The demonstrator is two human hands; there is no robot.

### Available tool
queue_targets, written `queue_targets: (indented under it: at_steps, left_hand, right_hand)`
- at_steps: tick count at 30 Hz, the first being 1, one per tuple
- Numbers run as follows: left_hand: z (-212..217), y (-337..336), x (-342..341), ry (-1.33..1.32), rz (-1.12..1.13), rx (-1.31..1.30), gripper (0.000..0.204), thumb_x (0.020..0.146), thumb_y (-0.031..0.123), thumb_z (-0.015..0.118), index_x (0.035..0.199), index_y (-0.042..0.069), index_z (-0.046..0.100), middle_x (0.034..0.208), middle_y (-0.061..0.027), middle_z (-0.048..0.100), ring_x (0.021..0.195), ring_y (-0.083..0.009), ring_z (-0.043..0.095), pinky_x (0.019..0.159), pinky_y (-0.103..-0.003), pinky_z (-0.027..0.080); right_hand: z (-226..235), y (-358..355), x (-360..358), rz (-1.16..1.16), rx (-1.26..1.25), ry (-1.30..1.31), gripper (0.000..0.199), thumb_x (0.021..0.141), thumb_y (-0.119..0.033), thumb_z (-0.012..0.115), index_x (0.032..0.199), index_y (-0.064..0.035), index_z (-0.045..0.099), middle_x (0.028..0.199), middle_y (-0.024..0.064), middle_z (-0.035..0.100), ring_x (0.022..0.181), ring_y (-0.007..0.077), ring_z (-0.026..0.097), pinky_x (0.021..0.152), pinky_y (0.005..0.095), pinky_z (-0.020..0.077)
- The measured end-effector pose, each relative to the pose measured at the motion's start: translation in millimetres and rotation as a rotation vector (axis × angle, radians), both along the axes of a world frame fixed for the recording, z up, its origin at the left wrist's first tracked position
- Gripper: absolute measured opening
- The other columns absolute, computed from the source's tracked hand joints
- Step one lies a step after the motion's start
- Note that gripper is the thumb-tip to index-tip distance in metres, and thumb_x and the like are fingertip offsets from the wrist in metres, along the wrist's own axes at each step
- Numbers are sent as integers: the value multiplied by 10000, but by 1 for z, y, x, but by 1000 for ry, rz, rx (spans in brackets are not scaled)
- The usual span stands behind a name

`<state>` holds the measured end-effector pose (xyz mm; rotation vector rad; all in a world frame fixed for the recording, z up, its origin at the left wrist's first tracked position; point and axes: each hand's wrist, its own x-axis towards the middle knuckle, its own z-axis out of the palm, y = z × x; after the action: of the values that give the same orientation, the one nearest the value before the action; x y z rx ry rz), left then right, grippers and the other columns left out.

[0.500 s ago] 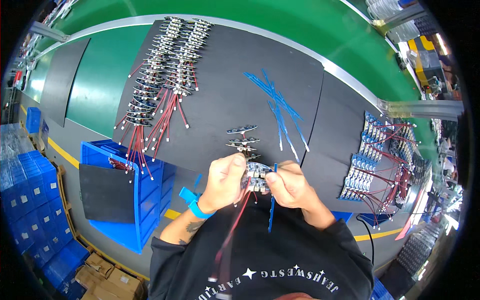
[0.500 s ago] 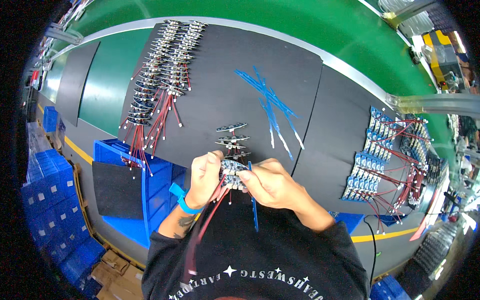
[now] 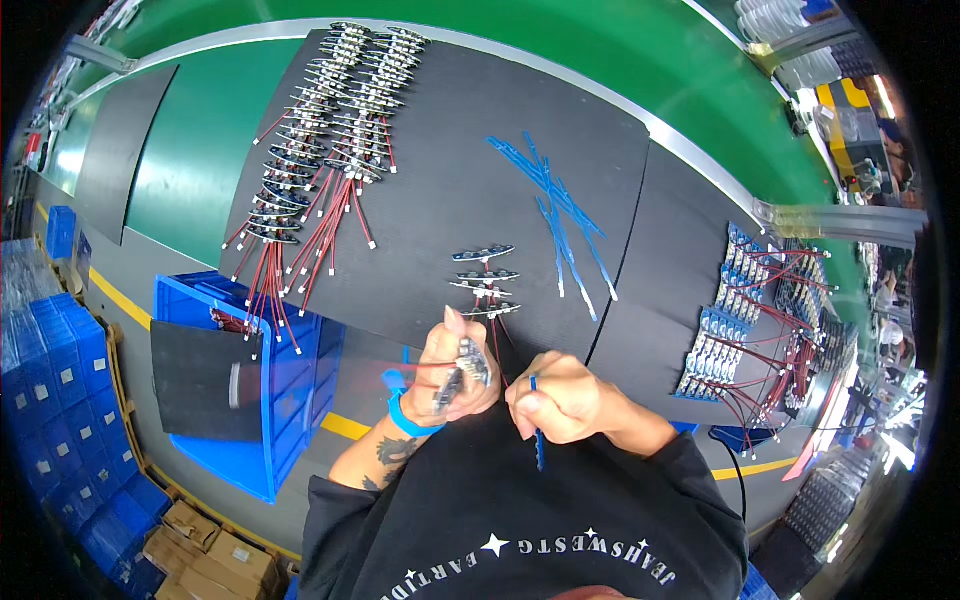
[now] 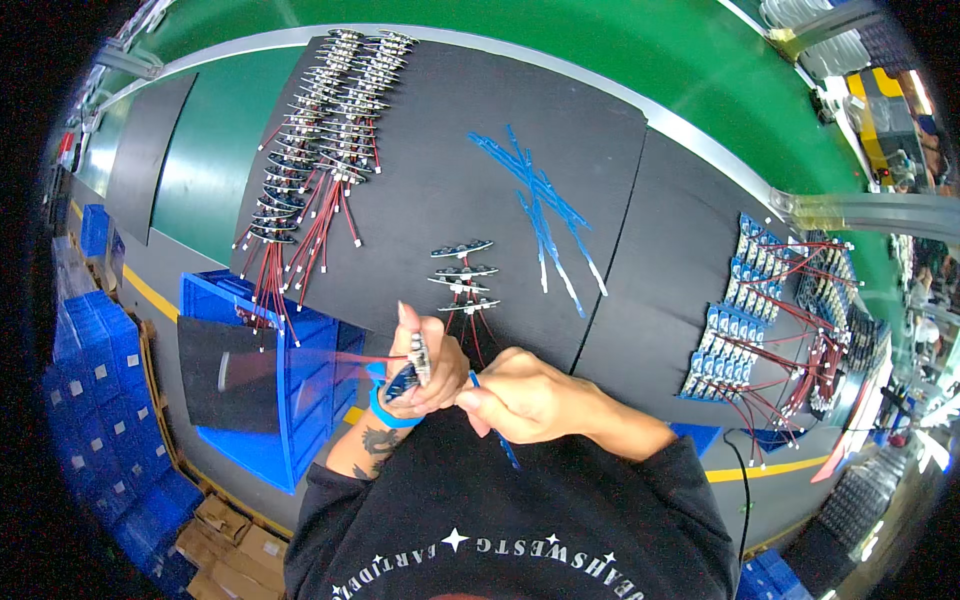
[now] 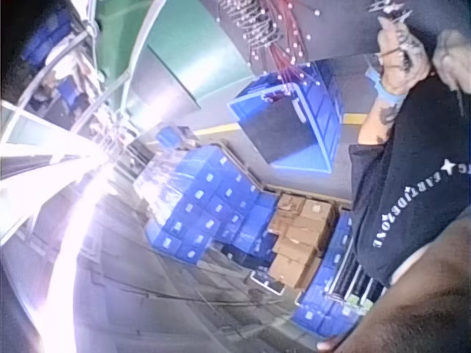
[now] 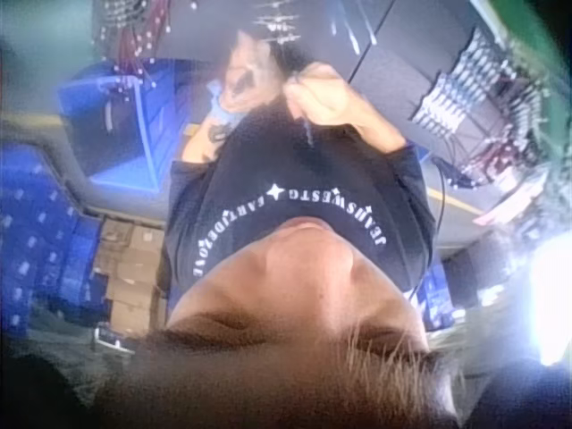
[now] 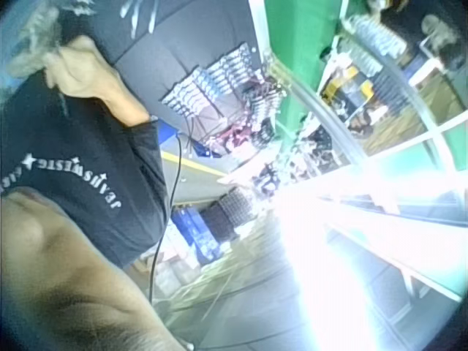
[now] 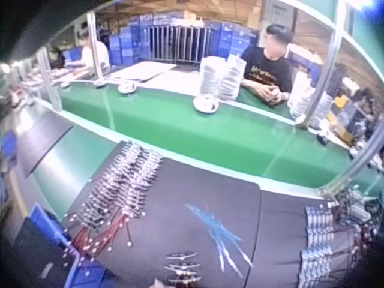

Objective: The person assembles and organizes small circuit board components with attached wires by hand at a factory workbench.

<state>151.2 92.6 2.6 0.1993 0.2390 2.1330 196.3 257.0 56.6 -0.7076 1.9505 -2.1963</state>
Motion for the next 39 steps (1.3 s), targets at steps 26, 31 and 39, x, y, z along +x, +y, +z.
queue_targets:
  at_steps: [26,31,39]
  left_hand:
    - [-13,12,0,1276,912,-963,329,774,304,721,659,48,549,533,-58,528,426,-224,534,400,-301,395]
    - [-2,5,0,1220,826,-1024,367,706,358,757,759,27,608,571,-50,554,441,-174,538,419,-277,405]
    - [0,-33,-27,1628,591,-1219,213,716,140,742,906,70,676,831,-32,600,539,-178,574,475,-287,456]
  right_hand:
    - [-12,28,-14,-173,418,-127,319,728,9,720,1034,-38,645,782,68,631,605,121,583,529,257,449]
    - [-13,30,-8,-244,532,-64,250,714,39,708,953,-12,652,823,95,658,671,171,635,570,275,486]
    - [-17,56,-6,-342,514,29,158,668,107,672,800,25,641,840,137,684,755,241,676,663,314,524]
